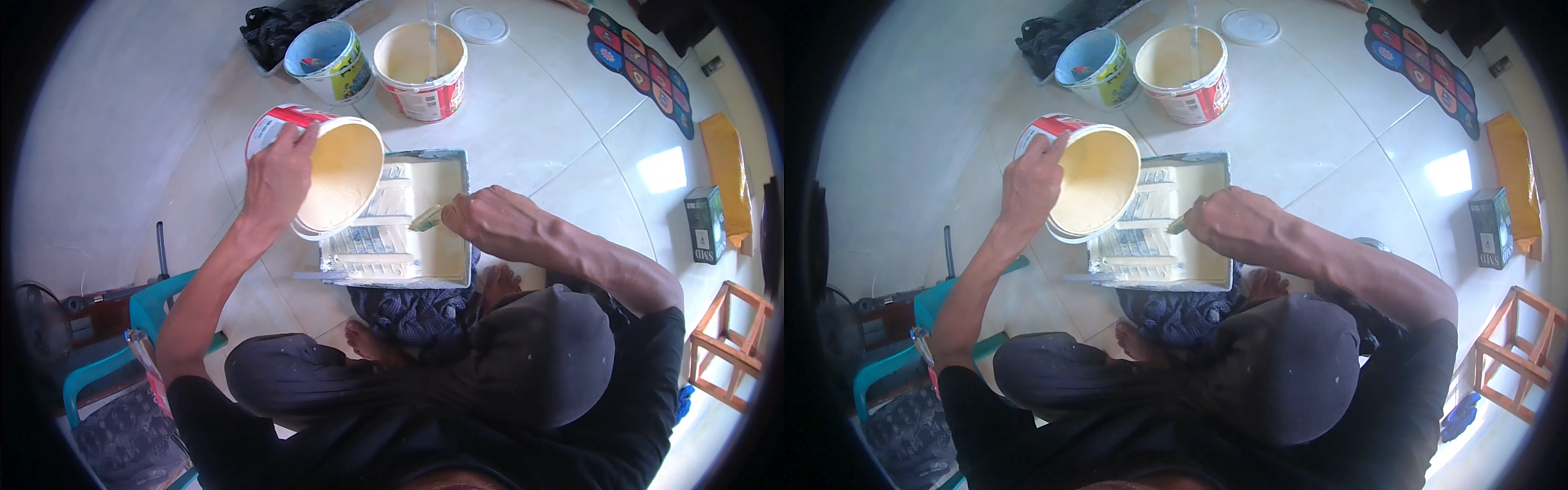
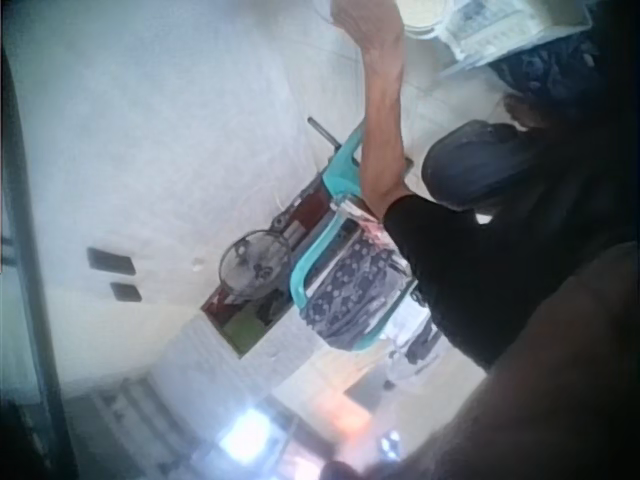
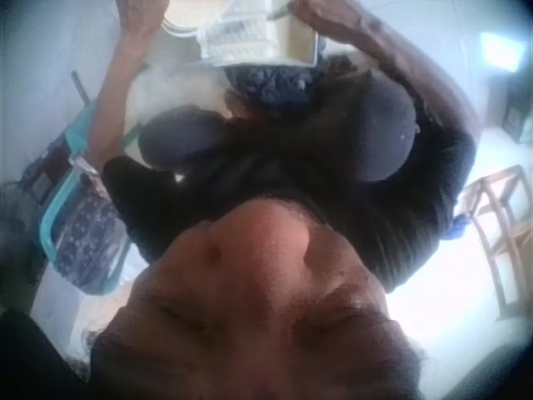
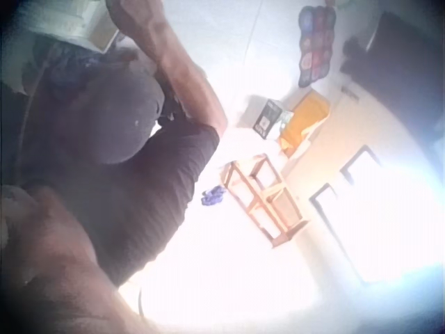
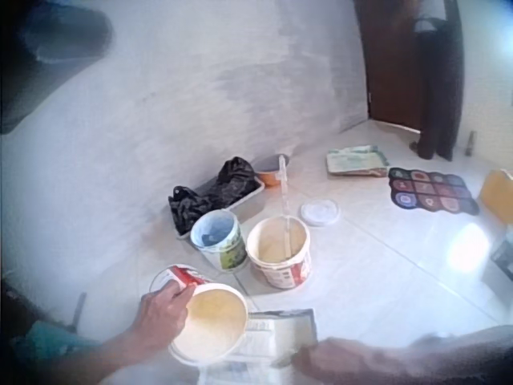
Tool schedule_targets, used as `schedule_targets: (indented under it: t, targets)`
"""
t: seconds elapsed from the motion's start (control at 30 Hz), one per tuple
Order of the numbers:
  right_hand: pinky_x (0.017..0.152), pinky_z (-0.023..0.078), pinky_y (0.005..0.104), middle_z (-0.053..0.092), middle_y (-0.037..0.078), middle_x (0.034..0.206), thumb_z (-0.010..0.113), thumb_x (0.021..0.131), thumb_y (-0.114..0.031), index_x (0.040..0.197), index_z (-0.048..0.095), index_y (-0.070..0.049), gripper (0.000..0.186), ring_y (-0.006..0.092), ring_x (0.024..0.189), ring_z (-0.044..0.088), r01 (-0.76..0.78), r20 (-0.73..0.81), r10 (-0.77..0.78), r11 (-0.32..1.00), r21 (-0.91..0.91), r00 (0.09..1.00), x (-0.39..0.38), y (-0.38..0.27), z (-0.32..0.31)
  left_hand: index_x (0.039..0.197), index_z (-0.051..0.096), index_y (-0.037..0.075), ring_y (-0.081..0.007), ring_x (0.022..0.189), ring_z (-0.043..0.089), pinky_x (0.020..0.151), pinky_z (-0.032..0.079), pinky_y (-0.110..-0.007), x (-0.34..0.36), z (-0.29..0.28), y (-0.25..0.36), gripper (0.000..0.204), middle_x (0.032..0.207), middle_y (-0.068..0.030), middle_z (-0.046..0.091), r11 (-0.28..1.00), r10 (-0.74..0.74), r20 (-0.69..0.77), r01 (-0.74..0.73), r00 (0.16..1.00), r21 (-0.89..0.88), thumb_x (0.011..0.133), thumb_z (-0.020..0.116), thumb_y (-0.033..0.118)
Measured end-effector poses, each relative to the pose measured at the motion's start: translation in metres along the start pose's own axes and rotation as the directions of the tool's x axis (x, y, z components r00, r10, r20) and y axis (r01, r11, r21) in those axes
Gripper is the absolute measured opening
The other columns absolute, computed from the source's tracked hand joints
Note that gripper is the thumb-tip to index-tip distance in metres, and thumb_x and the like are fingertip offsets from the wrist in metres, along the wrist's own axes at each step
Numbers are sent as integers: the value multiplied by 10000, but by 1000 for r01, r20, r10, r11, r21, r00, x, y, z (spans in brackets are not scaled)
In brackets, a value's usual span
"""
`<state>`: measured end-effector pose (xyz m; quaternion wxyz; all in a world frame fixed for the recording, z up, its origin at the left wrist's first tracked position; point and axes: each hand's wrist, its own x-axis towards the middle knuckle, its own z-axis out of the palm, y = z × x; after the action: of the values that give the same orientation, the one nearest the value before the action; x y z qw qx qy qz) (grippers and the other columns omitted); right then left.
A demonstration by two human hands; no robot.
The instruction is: The person moves a paint tray, then sits on the floor and mixes yellow paint in a bucket using a stick. They pour paint between buckets and into a tray, then place the tray on a counter.
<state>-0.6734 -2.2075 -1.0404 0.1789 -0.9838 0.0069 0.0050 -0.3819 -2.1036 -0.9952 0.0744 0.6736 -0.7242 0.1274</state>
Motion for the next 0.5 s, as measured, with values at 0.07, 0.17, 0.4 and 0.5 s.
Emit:
schedule_targets:
  t: [0.07, 0.17, 0.4, 0.5]
  targets:
    - [578, 521, 425, 602, 194, 784, 546, 796, -3, 873, 538, 37, 86, 338, 667, 643, -76, -9, 78, 993, 90, 997, -3, 8, 25, 1145, 633, 12, -278, 705, 651, 609, 538, -373, -2, -6, -10, 397, 885, -129, 589, 999, -36, -6, 36, 999, 39, 753, 579, -23]
    - [581, 510, 441, 611, 201, 775, 555, 790, -5, 837, 549, 20, 53, 357, 663, 631, -148, -45, 158, 974, 170, 986, -11, 17, 50, 1146, 646, 33, -284, 715, 646, 621, 536, -377, -2, -16, -17, 421, 857, -124, 592, 991, -131, -53, 130, 990, -17, 739, 574, -43]
    - [579, 467, 476, 599, 174, 704, 601, 809, -64, 787, 553, 6, 87, 385, 665, 602, -276, -107, 317, 916, 291, 942, -19, 15, 53, 1147, 664, 59, -266, 698, 595, 661, 495, -371, 0, -38, -22, 395, 818, -125, 559, 947, -315, -34, 311, 949, -81, 763, 602, -12]
    - [571, 460, 477, 608, 187, 687, 627, 821, -108, 791, 593, 10, 127, 393, 647, 596, -273, -139, 326, 914, 301, 935, -20, 18, 56, 1154, 664, 50, -238, 635, 535, 634, 461, -337, 1, -40, -30, 396, 754, -112, 518, 925, -362, -20, 356, 932, -131, 764, 605, 7]
